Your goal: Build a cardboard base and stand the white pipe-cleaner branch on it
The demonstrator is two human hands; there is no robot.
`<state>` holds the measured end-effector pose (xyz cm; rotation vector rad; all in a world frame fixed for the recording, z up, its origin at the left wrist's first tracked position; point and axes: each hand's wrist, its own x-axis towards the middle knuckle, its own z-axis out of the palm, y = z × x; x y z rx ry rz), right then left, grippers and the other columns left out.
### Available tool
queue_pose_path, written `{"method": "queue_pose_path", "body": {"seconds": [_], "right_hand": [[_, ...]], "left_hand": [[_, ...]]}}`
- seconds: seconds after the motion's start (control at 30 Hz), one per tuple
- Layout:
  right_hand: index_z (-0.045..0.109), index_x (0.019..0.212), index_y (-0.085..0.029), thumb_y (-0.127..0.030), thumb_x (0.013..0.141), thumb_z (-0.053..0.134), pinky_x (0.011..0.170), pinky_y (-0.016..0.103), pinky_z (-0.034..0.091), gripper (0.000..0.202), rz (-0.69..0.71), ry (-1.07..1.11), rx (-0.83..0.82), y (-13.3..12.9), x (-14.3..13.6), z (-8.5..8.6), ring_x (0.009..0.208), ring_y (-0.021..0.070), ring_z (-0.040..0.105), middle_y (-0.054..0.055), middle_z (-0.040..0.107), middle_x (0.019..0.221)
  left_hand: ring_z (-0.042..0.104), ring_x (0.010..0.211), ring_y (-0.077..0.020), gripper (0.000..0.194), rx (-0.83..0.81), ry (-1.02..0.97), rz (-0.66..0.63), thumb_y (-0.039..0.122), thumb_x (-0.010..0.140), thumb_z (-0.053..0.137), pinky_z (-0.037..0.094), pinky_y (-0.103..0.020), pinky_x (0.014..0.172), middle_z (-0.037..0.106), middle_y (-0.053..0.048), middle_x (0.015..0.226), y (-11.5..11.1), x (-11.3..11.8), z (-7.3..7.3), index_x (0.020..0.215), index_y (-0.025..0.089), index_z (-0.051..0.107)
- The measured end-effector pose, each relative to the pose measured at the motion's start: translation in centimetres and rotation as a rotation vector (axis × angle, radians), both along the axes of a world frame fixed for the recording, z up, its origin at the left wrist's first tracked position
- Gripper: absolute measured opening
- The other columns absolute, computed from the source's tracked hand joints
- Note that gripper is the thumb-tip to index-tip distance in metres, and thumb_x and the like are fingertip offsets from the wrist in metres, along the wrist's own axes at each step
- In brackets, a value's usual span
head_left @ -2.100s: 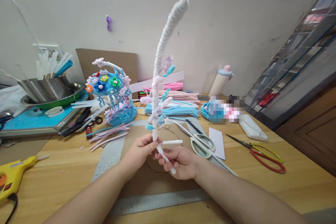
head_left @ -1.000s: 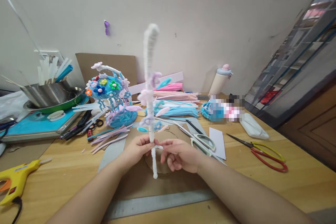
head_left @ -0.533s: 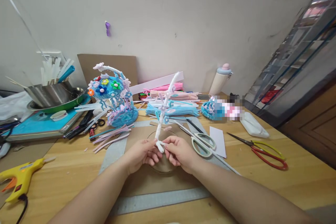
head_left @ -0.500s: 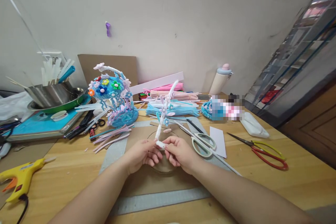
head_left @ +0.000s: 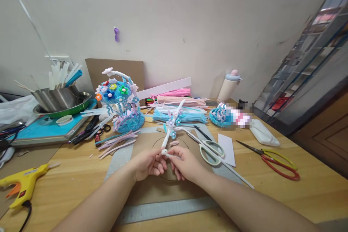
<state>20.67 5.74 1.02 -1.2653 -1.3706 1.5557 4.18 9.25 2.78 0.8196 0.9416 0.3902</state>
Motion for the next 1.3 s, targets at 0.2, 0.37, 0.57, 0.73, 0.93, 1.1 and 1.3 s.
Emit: {"method": "queue_pose_path", "body": {"seconds": [0.2,0.37,0.57,0.73,0.93,1.1,1.3], "right_hand": [[0.052,0.086,-0.020,-0.048,0.081,0.049,0.023,0.015,0.027,0.028,0.015,-0.022,0.026,-0.1,0.2,-0.1,0.027,0.0065,0.044,-0.010,0.048,0.049],[0.055,0.094,-0.021,-0.046,0.084,0.047,0.027,0.016,0.028,0.028,0.000,-0.076,0.090,-0.3,0.1,-0.6,0.029,0.0066,0.045,-0.009,0.049,0.052],[0.056,0.101,-0.023,-0.043,0.087,0.049,0.041,0.020,0.038,0.026,0.079,-0.333,0.249,-0.1,2.3,2.0,0.045,0.0095,0.056,-0.003,0.062,0.066],[0.061,0.090,-0.020,-0.044,0.091,0.042,0.047,0.023,0.039,0.030,0.033,-0.759,0.428,3.5,6.6,5.7,0.054,0.0133,0.060,0.001,0.066,0.069],[0.062,0.095,-0.015,-0.029,0.090,0.051,0.073,0.035,0.049,0.019,-0.035,-0.973,0.586,13.4,8.3,6.3,0.081,0.0179,0.061,0.005,0.065,0.087],[0.055,0.116,-0.017,-0.031,0.090,0.054,0.082,0.041,0.050,0.029,0.039,-1.108,0.683,20.6,6.8,4.3,0.098,0.0204,0.059,0.008,0.056,0.118],[0.055,0.116,-0.018,-0.031,0.090,0.053,0.082,0.041,0.050,0.029,0.096,-1.230,0.742,23.1,5.4,2.6,0.098,0.0203,0.059,0.008,0.057,0.118]], "left_hand": [[0.056,0.043,-0.0073,0.024,0.087,-0.022,0.008,0.034,0.076,0.060,0.044,-0.013,0.039,0.064,-0.004,0.061,-0.5,0.1,0.8,0.077,0.010,0.063],[0.045,0.033,-0.0061,0.021,0.266,0.051,0.144,0.033,0.073,0.063,0.031,-0.014,0.029,0.058,0.004,0.057,-1.1,1.1,0.5,0.085,0.017,0.058],[0.034,0.030,-0.0057,0.038,0.400,0.149,0.283,0.054,0.070,0.062,0.021,-0.017,0.030,0.046,0.008,0.042,-0.7,1.6,-1.0,0.072,0.017,0.056],[0.034,0.034,-0.0084,0.044,0.446,0.227,0.373,0.060,0.066,0.062,0.021,-0.020,0.035,0.046,0.007,0.043,0.3,1.1,-1.2,0.074,0.017,0.058],[0.041,0.043,-0.0135,0.040,0.578,0.333,0.448,0.060,0.071,0.058,0.028,-0.024,0.042,0.048,0.004,0.048,0.4,0.5,-0.8,0.072,0.020,0.059],[0.045,0.049,-0.0149,0.039,0.697,0.403,0.452,0.058,0.079,0.050,0.031,-0.023,0.048,0.043,0.005,0.050,-0.2,0.2,-0.5,0.068,0.021,0.055],[0.045,0.043,-0.0142,0.039,0.715,0.459,0.447,0.058,0.082,0.045,0.030,-0.023,0.046,0.042,0.007,0.046,0.0,-0.3,-0.9,0.071,0.021,0.053]]}}
